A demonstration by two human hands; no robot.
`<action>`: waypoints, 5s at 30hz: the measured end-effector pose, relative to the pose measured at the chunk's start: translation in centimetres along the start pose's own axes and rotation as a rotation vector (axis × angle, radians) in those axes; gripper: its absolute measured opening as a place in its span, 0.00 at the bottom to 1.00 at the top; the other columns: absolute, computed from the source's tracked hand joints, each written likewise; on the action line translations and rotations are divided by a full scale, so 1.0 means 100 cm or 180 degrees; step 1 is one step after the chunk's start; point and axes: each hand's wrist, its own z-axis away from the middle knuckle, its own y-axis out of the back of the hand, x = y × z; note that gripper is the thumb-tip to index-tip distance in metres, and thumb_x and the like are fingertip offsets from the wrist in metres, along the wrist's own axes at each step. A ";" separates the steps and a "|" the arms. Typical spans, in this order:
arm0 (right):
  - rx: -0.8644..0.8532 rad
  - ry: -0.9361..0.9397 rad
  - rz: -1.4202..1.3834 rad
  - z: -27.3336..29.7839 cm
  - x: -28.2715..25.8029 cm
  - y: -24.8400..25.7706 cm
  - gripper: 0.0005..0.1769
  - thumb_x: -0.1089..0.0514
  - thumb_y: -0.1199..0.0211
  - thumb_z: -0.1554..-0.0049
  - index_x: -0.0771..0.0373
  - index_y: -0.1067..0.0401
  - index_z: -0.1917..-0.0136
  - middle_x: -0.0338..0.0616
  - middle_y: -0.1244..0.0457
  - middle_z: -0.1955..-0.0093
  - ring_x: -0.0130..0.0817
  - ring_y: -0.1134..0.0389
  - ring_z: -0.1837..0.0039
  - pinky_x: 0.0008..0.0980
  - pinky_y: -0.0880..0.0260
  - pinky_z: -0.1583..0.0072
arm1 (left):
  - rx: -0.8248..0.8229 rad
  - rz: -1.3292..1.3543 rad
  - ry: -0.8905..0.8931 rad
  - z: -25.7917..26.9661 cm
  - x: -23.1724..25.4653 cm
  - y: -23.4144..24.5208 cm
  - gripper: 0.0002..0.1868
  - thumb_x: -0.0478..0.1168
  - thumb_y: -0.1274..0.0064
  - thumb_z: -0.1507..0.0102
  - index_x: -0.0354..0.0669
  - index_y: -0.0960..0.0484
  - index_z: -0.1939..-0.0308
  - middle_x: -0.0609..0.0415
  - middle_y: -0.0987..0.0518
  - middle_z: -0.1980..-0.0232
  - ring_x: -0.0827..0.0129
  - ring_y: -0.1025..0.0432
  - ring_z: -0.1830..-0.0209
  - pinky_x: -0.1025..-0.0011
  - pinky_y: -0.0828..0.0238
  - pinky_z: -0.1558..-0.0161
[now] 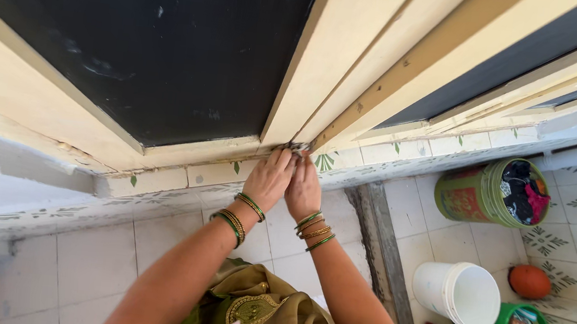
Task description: The person wipes glass window panes and a wooden frame with a cloth. They kemudian rinse the cloth in a pink bowl of water on a balcony and return to wipe a metal security grill.
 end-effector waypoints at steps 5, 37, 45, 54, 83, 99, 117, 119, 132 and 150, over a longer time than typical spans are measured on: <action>-0.0770 -0.0651 -0.0417 -0.010 -0.003 0.019 0.27 0.62 0.39 0.43 0.62 0.35 0.30 0.52 0.39 0.28 0.51 0.36 0.31 0.41 0.32 0.37 | -0.0545 0.0448 0.0613 0.040 0.003 -0.057 0.19 0.35 0.51 0.37 0.36 0.21 0.43 0.49 0.28 0.50 0.61 0.29 0.52 0.65 0.24 0.59; -0.0889 0.0700 0.0002 -0.026 -0.224 -0.033 0.25 0.53 0.34 0.45 0.54 0.30 0.34 0.37 0.37 0.45 0.39 0.38 0.42 0.40 0.37 0.39 | -0.1658 0.0821 0.1631 0.155 -0.151 0.109 0.44 0.44 0.33 0.48 0.34 0.35 0.31 0.44 0.33 0.34 0.52 0.36 0.34 0.58 0.32 0.41; -0.0669 0.0334 0.0400 -0.005 -0.080 0.019 0.25 0.52 0.34 0.46 0.54 0.29 0.36 0.40 0.37 0.43 0.42 0.38 0.38 0.50 0.42 0.35 | -0.1241 0.0766 0.1151 0.085 -0.041 0.034 0.43 0.43 0.31 0.50 0.43 0.31 0.31 0.50 0.33 0.34 0.55 0.41 0.30 0.56 0.36 0.40; -0.0500 0.0419 0.0387 0.013 0.090 0.038 0.22 0.56 0.39 0.40 0.61 0.32 0.33 0.47 0.40 0.32 0.44 0.41 0.29 0.53 0.47 0.24 | -0.1316 0.0564 0.1137 0.002 0.076 -0.051 0.42 0.42 0.33 0.48 0.42 0.32 0.31 0.47 0.36 0.30 0.51 0.45 0.27 0.50 0.43 0.35; -0.0660 0.0290 0.0463 0.029 0.218 0.050 0.30 0.51 0.38 0.41 0.53 0.32 0.26 0.34 0.45 0.21 0.39 0.48 0.22 0.51 0.43 0.30 | -0.1796 0.0846 -0.0032 -0.078 0.136 -0.114 0.48 0.39 0.43 0.38 0.31 0.51 0.20 0.35 0.44 0.18 0.45 0.46 0.18 0.51 0.48 0.23; -0.0389 -0.0821 0.0090 0.011 0.160 0.045 0.29 0.61 0.45 0.40 0.57 0.32 0.25 0.42 0.39 0.28 0.46 0.43 0.27 0.47 0.42 0.28 | -0.1563 0.1565 -0.0403 -0.092 0.099 -0.075 0.48 0.58 0.50 0.33 0.26 0.49 0.23 0.30 0.43 0.21 0.42 0.46 0.22 0.50 0.48 0.27; -0.0530 -0.0842 0.0932 -0.003 0.394 0.114 0.29 0.68 0.51 0.41 0.63 0.34 0.27 0.51 0.35 0.36 0.48 0.36 0.41 0.48 0.34 0.41 | -0.1444 0.0763 0.0924 -0.090 0.182 -0.108 0.48 0.62 0.51 0.36 0.30 0.45 0.25 0.37 0.44 0.21 0.47 0.52 0.21 0.50 0.55 0.26; -0.0831 -0.0577 0.0848 0.018 0.351 0.083 0.33 0.66 0.48 0.45 0.61 0.37 0.25 0.54 0.36 0.38 0.48 0.36 0.42 0.54 0.36 0.42 | -0.1376 0.0666 0.1319 -0.078 0.181 -0.102 0.48 0.60 0.49 0.39 0.33 0.46 0.24 0.39 0.44 0.22 0.48 0.52 0.21 0.50 0.57 0.27; -0.2025 -0.0427 -0.0379 -0.003 0.230 0.069 0.30 0.65 0.53 0.32 0.51 0.40 0.18 0.53 0.37 0.35 0.47 0.36 0.38 0.47 0.34 0.37 | -0.1339 0.0849 0.1984 -0.052 0.157 -0.073 0.41 0.45 0.48 0.40 0.35 0.43 0.26 0.39 0.40 0.25 0.50 0.49 0.22 0.51 0.55 0.26; -0.0744 -0.0805 0.0016 -0.003 0.316 0.115 0.26 0.66 0.47 0.43 0.53 0.27 0.33 0.42 0.35 0.35 0.45 0.35 0.35 0.44 0.32 0.35 | -0.1537 0.1102 0.0307 -0.139 0.195 -0.111 0.39 0.48 0.44 0.40 0.36 0.38 0.28 0.43 0.38 0.25 0.53 0.47 0.23 0.53 0.51 0.28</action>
